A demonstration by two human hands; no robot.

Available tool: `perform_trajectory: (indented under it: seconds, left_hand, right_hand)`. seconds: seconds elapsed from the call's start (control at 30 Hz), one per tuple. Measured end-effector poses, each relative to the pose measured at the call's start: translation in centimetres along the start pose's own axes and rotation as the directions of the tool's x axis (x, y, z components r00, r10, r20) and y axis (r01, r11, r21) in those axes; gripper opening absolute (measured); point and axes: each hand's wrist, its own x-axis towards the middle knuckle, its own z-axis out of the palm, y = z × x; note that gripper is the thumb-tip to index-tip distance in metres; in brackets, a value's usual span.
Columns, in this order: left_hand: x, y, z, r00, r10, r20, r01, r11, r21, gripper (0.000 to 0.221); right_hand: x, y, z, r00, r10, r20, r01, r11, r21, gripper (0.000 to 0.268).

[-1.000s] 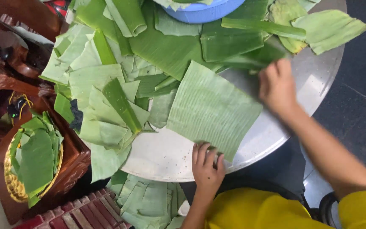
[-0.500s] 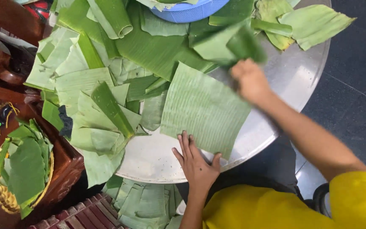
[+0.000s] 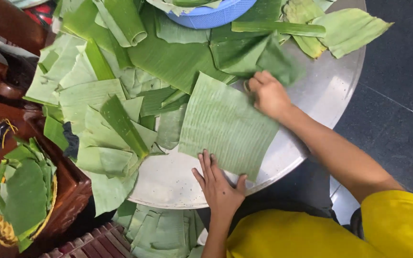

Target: A person is cleaning banana leaves by wiping them with a cloth one by one and stacking them on a metal table.

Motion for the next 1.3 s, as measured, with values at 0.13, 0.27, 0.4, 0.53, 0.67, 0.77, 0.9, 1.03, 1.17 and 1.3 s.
perform_trajectory:
  seconds: [0.13,0.27,0.4,0.53,0.67,0.77,0.9,1.03,1.17,1.3]
  left_hand:
    - [-0.4,-0.4,0.1,1.000,-0.011,-0.016,0.011,1.000,0.000,0.090]
    - [0.0,-0.5,0.8,1.000,0.010,-0.030,-0.009,0.999,0.053,0.086]
    - [-0.3,-0.2,0.3,0.997,0.018,-0.076,-0.018,1.000,0.004,0.087]
    - [-0.2,-0.3,0.1,0.998,0.000,-0.063,-0.002,1.000,-0.026,0.089]
    - [0.0,-0.3,0.0,0.998,0.005,-0.069,-0.009,0.998,-0.060,0.088]
    - [-0.1,-0.3,0.3,0.999,-0.011,-0.049,0.009,0.999,-0.052,0.091]
    - [-0.6,-1.2,0.6,1.000,0.013,-0.022,-0.014,1.000,-0.019,0.083]
    - [-0.2,-0.6,0.6,0.997,0.028,-0.065,-0.025,0.999,0.046,0.086]
    - [-0.2,-0.4,0.2,0.998,0.009,-0.068,-0.008,1.000,0.005,0.086]
    - [0.4,-0.6,0.3,0.997,-0.025,-0.076,0.024,1.000,-0.020,0.086]
  right_hand:
    - [-2.8,-12.1,-0.8,0.961,-0.269,-0.066,0.272,0.872,0.407,0.027]
    - [-1.9,-11.9,-0.2,0.930,-0.362,0.062,0.298,0.844,0.446,0.029]
    - [0.4,-6.0,1.1,0.992,-0.023,-0.122,0.080,0.869,0.488,0.026]
    - [1.3,-7.9,-2.6,0.868,0.410,0.280,-0.451,0.419,0.788,0.004]
    - [0.9,-9.3,-4.6,0.892,0.415,0.181,-0.438,0.689,0.577,0.017]
    - [-0.9,-12.4,-3.7,0.996,0.094,-0.001,-0.088,0.944,0.319,0.027]
    - [-3.3,-15.7,-0.1,0.962,-0.229,0.149,0.203,0.964,0.172,0.029]
    - [2.2,-14.9,-2.5,0.771,0.012,0.637,-0.277,0.907,0.318,0.028]
    - [2.7,-9.8,-2.5,0.998,0.057,0.028,-0.059,0.994,0.095,0.024]
    - [1.0,-14.8,-4.2,0.956,-0.291,-0.031,0.246,0.741,0.625,0.036]
